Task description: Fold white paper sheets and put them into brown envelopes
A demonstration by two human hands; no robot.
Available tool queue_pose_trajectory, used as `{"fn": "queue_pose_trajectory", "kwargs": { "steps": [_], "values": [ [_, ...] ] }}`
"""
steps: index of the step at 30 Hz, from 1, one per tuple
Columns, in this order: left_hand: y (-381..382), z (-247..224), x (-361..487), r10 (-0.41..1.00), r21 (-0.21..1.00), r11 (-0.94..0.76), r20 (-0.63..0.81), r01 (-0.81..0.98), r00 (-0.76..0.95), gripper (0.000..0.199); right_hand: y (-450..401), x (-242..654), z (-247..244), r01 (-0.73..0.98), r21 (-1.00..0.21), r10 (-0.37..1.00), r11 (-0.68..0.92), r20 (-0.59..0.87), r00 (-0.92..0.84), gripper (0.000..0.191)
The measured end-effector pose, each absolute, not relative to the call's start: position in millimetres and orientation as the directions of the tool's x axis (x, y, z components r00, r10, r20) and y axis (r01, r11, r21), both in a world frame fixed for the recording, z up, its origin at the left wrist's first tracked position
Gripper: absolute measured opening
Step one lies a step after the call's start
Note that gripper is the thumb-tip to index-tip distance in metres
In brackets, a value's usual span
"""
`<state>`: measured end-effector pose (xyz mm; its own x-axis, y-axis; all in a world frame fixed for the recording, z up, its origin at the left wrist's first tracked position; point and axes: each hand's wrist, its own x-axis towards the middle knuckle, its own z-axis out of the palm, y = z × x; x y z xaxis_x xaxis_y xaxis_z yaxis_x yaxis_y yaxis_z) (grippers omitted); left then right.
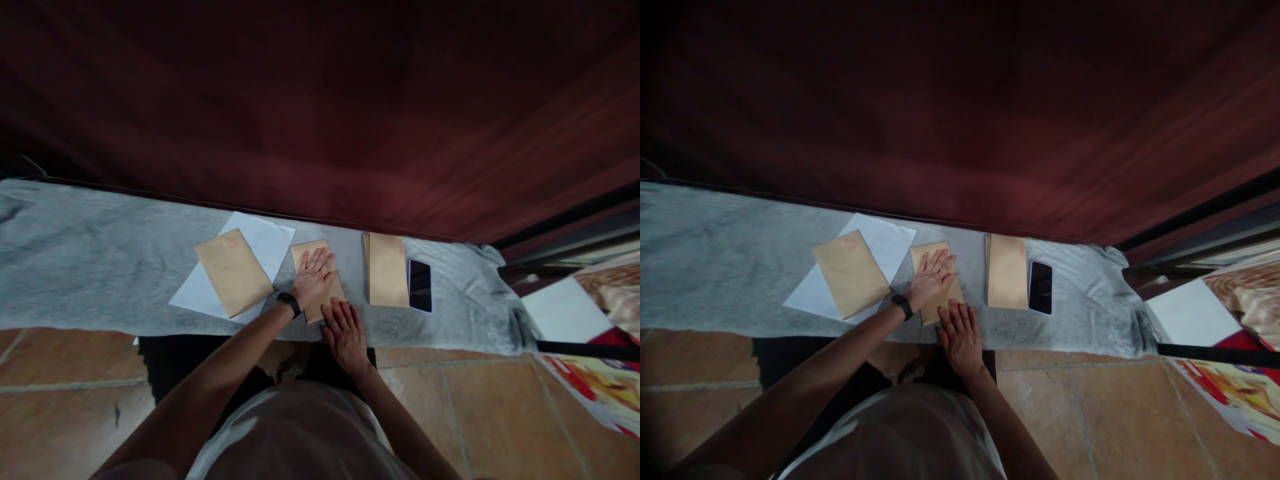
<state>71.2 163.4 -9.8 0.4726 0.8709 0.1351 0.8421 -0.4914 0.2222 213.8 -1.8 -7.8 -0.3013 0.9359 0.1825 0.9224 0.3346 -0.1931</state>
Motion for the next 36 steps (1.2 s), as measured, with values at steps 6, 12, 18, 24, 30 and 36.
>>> {"fn": "queue_pose_trajectory", "kwargs": {
  "steps": [6,12,18,24,30,36],
  "values": [
    [209.6,-15.1,61.9,0.858,0.241,-0.513,0.124,0.824,0.498,0.061,-1.2,213.1,-6.3,0.922,-0.211,0.938,0.326,0.194,-0.287,0.057],
    [210.7,-19.0,56.2,0.823,0.251,-0.564,0.09,0.786,0.561,0.062,-1.0,213.2,-8.7,0.914,-0.233,0.936,0.331,0.207,-0.285,0.059],
    [185.5,-15.8,55.0,0.765,0.249,-0.635,0.07,0.731,0.641,0.059,-2.3,213.6,-12.5,0.914,-0.233,0.932,0.333,0.225,-0.283,0.059],
    [156.7,-21.5,52.7,0.721,0.252,-0.684,0.088,0.685,0.687,0.06,-3.3,213.7,-14.0,0.912,-0.229,0.925,0.342,0.254,-0.283,0.057],
    [123.2,-15.8,50.7,0.694,0.285,-0.693,0.016,0.662,0.719,0.059,-5.3,215.1,-18.5,0.908,-0.234,0.914,0.348,0.3,-0.273,0.054],
    [84.4,-14.6,48.3,0.686,0.286,-0.7,0.016,0.654,0.727,0.057,-5.6,216.5,-22.5,0.91,-0.2,0.901,0.364,0.324,-0.289,0.05]
  ]
}}
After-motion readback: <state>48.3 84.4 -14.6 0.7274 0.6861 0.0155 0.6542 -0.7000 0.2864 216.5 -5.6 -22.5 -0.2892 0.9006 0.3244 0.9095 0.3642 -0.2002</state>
